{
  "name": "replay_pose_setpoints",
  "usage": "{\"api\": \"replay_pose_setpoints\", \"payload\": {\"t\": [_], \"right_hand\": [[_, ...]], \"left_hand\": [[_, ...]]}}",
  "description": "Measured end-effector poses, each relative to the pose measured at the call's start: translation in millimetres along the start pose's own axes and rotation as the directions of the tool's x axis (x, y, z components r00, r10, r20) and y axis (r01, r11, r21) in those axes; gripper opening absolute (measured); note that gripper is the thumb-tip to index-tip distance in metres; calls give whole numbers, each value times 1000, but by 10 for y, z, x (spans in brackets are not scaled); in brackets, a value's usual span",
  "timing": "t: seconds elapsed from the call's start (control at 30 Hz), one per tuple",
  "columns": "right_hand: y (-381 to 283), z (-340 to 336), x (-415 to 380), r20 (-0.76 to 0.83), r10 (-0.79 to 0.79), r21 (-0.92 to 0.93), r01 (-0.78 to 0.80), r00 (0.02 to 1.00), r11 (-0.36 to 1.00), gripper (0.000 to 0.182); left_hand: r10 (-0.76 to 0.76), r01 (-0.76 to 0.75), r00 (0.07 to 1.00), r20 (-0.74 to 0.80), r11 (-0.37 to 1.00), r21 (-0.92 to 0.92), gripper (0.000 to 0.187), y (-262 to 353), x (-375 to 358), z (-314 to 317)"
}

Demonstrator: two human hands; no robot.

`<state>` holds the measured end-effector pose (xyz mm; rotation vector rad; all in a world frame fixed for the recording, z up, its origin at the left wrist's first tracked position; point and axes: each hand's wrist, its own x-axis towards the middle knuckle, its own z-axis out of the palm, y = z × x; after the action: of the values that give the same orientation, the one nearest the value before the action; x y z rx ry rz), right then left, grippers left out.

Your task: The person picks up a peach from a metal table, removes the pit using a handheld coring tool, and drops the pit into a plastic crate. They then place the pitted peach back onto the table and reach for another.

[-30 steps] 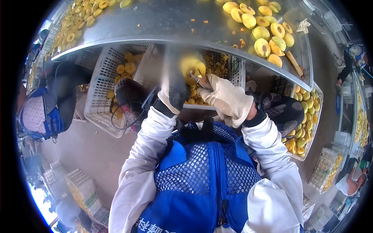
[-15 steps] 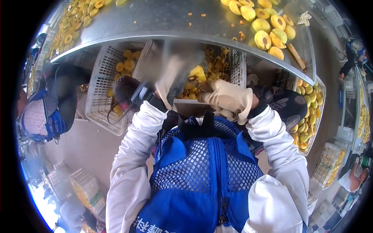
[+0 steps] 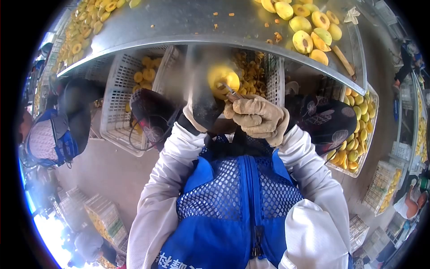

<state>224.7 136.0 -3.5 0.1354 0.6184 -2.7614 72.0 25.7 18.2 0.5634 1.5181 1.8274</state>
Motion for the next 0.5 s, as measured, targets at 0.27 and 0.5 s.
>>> {"api": "replay_pose_setpoints", "payload": {"t": [0.27, 0.5], "right_hand": [[-4, 127, 39, 191, -29, 227, -16, 981, 974, 34], [-193, 367, -106, -514, -174, -682, -278, 840, 676, 25]], "left_hand": [[332, -326, 938, 105, 943, -68, 40, -121, -49, -115], [605, -312, 789, 111, 239, 920, 27, 628, 391, -1787]]}}
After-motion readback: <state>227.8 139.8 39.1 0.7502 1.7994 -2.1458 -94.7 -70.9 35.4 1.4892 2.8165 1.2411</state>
